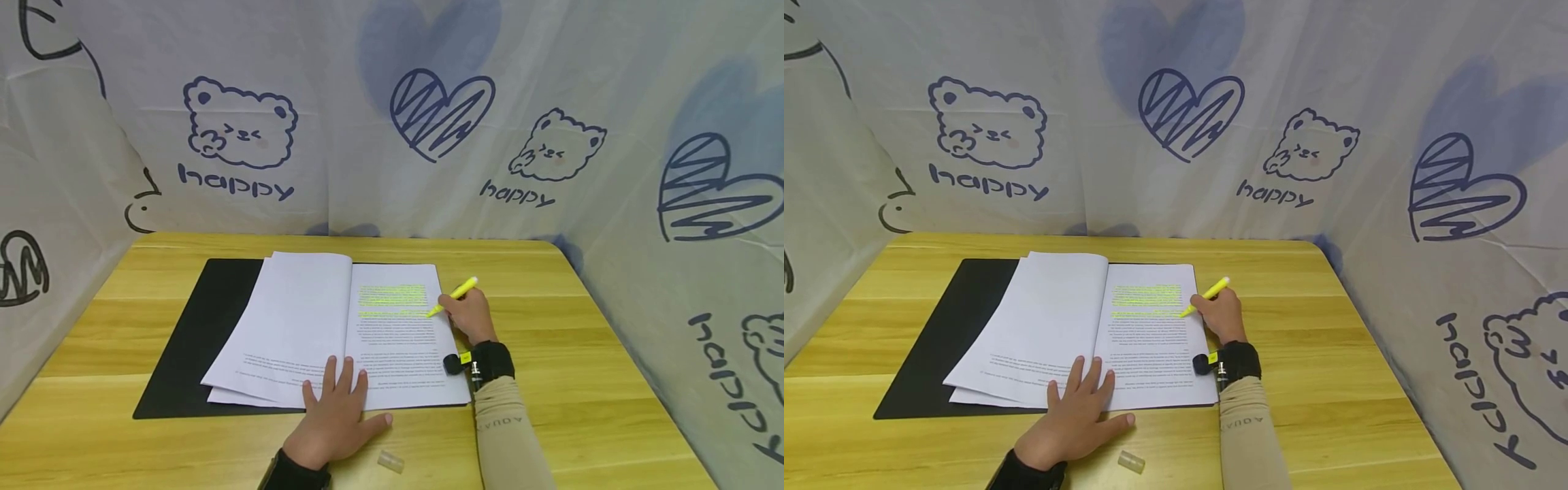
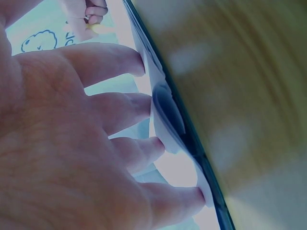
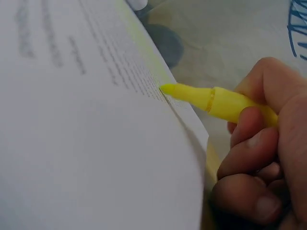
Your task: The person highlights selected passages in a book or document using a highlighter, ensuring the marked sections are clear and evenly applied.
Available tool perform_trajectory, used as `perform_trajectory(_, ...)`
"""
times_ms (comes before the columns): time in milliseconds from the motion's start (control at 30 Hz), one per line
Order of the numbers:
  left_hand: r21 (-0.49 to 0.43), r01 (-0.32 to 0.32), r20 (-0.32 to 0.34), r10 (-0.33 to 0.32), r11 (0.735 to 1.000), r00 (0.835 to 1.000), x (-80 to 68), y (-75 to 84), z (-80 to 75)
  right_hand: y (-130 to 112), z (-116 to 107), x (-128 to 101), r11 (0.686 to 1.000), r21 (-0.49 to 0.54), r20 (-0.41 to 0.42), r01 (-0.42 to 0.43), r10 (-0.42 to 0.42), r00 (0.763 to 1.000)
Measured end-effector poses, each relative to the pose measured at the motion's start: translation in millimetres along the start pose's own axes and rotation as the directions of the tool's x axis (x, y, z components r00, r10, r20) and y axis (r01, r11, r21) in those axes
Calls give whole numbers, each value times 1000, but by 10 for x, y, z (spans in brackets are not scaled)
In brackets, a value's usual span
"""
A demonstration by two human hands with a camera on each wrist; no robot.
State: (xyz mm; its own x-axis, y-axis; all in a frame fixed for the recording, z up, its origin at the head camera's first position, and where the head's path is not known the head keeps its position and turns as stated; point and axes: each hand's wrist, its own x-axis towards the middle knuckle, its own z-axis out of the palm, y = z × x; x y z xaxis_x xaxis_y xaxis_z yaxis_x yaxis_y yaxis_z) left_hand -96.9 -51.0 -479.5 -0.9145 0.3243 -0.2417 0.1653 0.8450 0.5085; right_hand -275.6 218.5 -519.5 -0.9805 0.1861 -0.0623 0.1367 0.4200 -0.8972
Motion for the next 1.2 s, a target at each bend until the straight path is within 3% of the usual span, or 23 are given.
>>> perform_trajectory(167, -1, 4, 4, -4, 1000, 1000, -7, 9, -10, -24, 52, -34, 973, 223, -57, 62, -50, 997)
perform_trajectory(233, -1, 4, 1, -4, 1000, 1000, -10, 13, -13, -59, 114, -47, 960, 264, -72, 90, -74, 995)
perform_trajectory(367, 3, 5, -2, -5, 1000, 1000, -15, 14, -13, -159, 325, -107, 972, 207, -33, 110, -106, 994)
perform_trajectory(467, 10, 2, 3, -2, 1000, 1000, -13, 11, -13, -247, 515, -186, 973, 197, 56, 117, -131, 990)
perform_trajectory(600, 16, -2, 10, 2, 1000, 1000, -3, 3, -16, -342, 723, -289, 965, 228, 203, 130, -178, 963)
perform_trajectory(733, 16, -3, 9, 3, 1000, 1000, -2, -3, -15, -363, 817, -333, 964, 233, 285, 128, -193, 939)
perform_trajectory(1200, 19, -3, 4, 3, 1000, 1000, 1, 7, 2, -336, 813, -335, 969, 196, 304, 152, -207, 930)
